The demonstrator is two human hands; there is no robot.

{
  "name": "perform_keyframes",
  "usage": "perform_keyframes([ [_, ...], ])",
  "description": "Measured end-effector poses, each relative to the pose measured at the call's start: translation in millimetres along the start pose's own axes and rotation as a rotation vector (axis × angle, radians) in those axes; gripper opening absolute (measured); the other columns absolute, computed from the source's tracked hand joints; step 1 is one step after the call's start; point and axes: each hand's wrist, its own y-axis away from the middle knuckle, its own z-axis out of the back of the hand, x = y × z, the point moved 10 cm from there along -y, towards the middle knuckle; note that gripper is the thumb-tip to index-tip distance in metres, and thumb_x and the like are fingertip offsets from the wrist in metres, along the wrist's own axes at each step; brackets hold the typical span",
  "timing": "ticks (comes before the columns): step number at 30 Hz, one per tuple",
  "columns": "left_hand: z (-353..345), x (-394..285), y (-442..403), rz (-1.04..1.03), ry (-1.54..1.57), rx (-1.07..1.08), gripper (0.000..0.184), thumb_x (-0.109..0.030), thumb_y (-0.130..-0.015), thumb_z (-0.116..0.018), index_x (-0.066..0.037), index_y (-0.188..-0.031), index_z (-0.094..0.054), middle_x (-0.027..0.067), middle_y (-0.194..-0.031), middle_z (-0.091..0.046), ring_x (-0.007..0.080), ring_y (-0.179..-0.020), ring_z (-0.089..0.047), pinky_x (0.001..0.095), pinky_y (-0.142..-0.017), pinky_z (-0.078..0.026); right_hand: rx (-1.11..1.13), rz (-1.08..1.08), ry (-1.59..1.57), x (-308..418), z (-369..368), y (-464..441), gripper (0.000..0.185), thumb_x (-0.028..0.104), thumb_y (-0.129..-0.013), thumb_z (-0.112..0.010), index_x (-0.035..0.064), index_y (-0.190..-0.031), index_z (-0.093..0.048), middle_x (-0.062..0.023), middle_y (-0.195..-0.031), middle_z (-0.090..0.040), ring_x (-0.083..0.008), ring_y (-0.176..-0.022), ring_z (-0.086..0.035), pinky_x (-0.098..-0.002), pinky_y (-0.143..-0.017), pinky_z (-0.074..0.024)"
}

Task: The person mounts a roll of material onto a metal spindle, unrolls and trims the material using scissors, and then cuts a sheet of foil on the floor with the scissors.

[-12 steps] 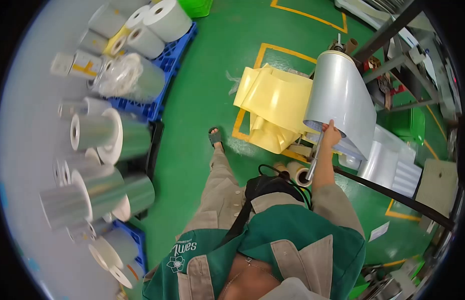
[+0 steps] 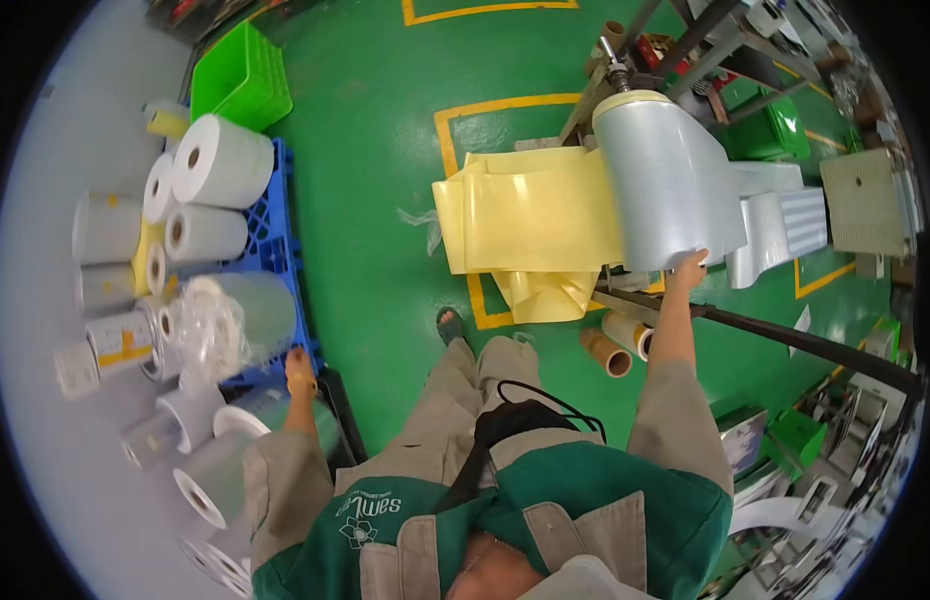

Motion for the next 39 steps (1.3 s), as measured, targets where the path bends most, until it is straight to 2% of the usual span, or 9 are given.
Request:
perform_keyframes([
  [4, 1, -217, -120, -0.323, 0.477, 0.142, 0.028, -0.017, -0.084, -0.055, 0.000, -0.106, -0.057, 0.0096, -0.095, -0.062, 0.0151, -0.085, -0.058, 0.0269, -0.076, -0.046, -0.213, 0.085, 0.109, 30, 3, 20, 0.077, 0.053, -0.084, -0.043, -0.0113, -0.125, -0.034, -0.0264, -0.127, -0.039, -0.0411, -0.118, -0.037, -0.0474, -0.098, -0.0313],
  [12, -155, -465, -15, -0.839, 0.045, 0.738, 0.029, -0.020, -0.082, -0.060, -0.004, -0.107, -0.058, 0.0137, -0.102, -0.063, 0.0226, -0.094, -0.061, 0.0320, -0.083, -0.047, -0.259, 0.417, 0.283, 83, 13, 23, 0.040, 0.028, -0.085, -0.053, 0.0021, -0.115, -0.051, -0.0215, -0.123, -0.045, -0.0382, -0.104, -0.049, -0.0438, -0.088, -0.0404],
  [15, -195, -571, 35, -1.050, -0.001, 0.784, 0.036, -0.026, -0.081, -0.060, -0.002, -0.108, -0.056, 0.0154, -0.106, -0.061, 0.0272, -0.098, -0.059, 0.0349, -0.086, -0.046, -0.337, 0.506, 0.203, 67, 1, -1, 0.045, 0.035, -0.092, -0.037, -0.0023, -0.098, -0.061, -0.0225, -0.109, -0.055, -0.0356, -0.104, -0.049, -0.0388, -0.089, -0.0379],
  [22, -293, -845, 103, -1.402, 0.345, 0.668, 0.075, -0.047, -0.078, -0.062, 0.004, -0.126, -0.037, 0.0232, -0.121, -0.047, 0.0319, -0.110, -0.048, 0.0379, -0.094, -0.038, -0.163, -0.177, -0.744, -6, 10, 19, 0.070, 0.055, -0.091, -0.027, 0.0006, -0.134, -0.032, -0.0159, -0.138, -0.035, -0.0267, -0.127, -0.033, -0.0315, -0.103, -0.0237],
  [25, -363, -878, 150, -1.155, 0.333, 1.268, 0.088, -0.054, -0.073, -0.064, 0.006, -0.128, -0.030, 0.0257, -0.121, -0.043, 0.0354, -0.116, -0.042, 0.0390, -0.098, -0.032, -0.080, -0.149, -0.556, -21, -26, 25, 0.074, 0.056, -0.091, -0.025, -0.0010, -0.139, -0.020, -0.0146, -0.144, -0.022, -0.0264, -0.132, -0.022, -0.0332, -0.107, -0.0163],
  [28, -337, -855, 197, -1.527, 0.174, 0.346, 0.104, -0.063, -0.063, -0.066, 0.005, -0.131, -0.024, 0.0265, -0.130, -0.032, 0.0392, -0.123, -0.029, 0.0465, -0.101, -0.024, -0.172, -0.306, -0.597, 1, -33, 46, 0.079, 0.062, -0.088, -0.031, 0.0017, -0.139, -0.023, -0.0130, -0.142, -0.024, -0.0224, -0.130, -0.024, -0.0310, -0.106, -0.0165],
  [31, -333, -863, 198, -1.604, 0.132, 0.392, 0.103, -0.062, -0.064, -0.066, 0.005, -0.131, -0.024, 0.0269, -0.130, -0.032, 0.0389, -0.123, -0.031, 0.0450, -0.100, -0.027, -0.007, -0.191, -0.732, 13, -38, 35, 0.076, 0.055, -0.092, -0.025, -0.0057, -0.136, -0.022, -0.0140, -0.140, -0.030, -0.0254, -0.128, -0.029, -0.0282, -0.105, -0.0202],
  [35, -349, -909, 229, -1.900, 0.002, 0.689, 0.098, -0.063, -0.066, -0.062, 0.002, -0.131, -0.028, 0.0215, -0.129, -0.038, 0.0353, -0.118, -0.040, 0.0423, -0.095, -0.035, -0.399, -0.068, 0.030, 34, -14, 36, 0.070, 0.055, -0.085, -0.046, -0.0018, -0.126, -0.041, -0.0229, -0.118, -0.051, -0.0336, -0.111, -0.047, -0.0360, -0.096, -0.0336],
  [39, -378, -935, 247, -1.776, -0.280, 0.730, 0.089, -0.063, -0.067, -0.061, -0.002, -0.128, -0.037, 0.0173, -0.127, -0.044, 0.0333, -0.114, -0.046, 0.0402, -0.092, -0.040, -0.485, -0.121, 0.106, 40, -10, 46, 0.067, 0.053, -0.083, -0.051, -0.0036, -0.119, -0.047, -0.0239, -0.108, -0.057, -0.0382, -0.101, -0.053, -0.0371, -0.091, -0.0378],
])
